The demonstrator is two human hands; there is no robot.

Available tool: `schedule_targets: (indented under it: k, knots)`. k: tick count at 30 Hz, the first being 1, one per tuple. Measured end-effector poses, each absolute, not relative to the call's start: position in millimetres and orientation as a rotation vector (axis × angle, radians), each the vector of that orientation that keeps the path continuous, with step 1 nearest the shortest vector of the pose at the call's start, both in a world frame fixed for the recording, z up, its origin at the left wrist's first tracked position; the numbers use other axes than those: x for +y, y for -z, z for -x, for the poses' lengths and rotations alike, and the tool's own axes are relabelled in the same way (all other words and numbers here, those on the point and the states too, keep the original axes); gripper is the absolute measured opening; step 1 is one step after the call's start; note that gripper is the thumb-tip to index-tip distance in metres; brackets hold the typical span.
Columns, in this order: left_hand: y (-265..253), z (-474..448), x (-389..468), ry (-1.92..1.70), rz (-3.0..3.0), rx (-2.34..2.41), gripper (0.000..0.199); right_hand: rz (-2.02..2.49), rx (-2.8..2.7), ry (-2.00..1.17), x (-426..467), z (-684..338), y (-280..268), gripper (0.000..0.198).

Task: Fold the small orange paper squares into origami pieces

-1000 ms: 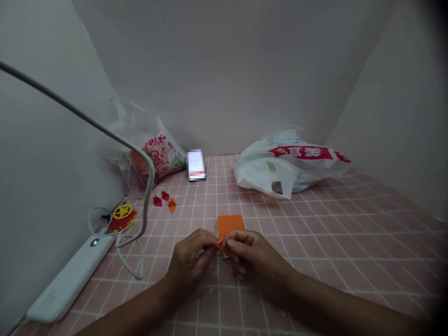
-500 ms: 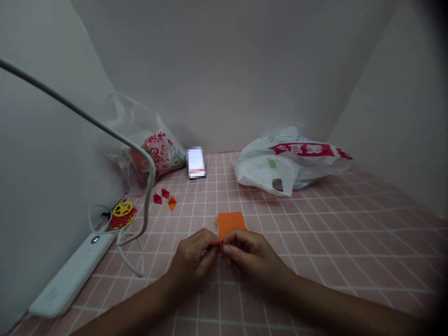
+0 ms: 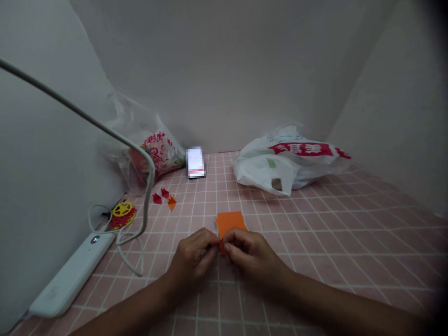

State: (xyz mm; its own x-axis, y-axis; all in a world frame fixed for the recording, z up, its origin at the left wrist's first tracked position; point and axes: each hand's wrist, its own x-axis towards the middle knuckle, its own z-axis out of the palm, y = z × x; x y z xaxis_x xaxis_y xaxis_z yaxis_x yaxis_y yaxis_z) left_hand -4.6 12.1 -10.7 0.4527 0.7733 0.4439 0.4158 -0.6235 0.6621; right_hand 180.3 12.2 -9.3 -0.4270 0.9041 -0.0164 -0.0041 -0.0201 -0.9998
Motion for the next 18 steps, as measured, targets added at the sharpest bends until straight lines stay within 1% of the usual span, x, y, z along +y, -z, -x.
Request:
schedule_targets:
  k: [8, 13, 18]
  knots:
    - [11.5, 5.0, 13.2, -1.037, -2.226, 1.010, 0.013, 1.034, -1.515, -1.489, 12.4, -178.8, 11.6, 0.012]
    - [10.1, 5.0, 12.4, -1.053, -2.224, 1.023, 0.013, 1.079, -1.554, -1.391, 13.5, -178.0, 9.7, 0.011]
    - [10.3, 4.4, 11.0, -1.069, -2.201, 1.031, 0.012, 1.048, -1.539, -1.387, 12.5, -180.1, 10.5, 0.011]
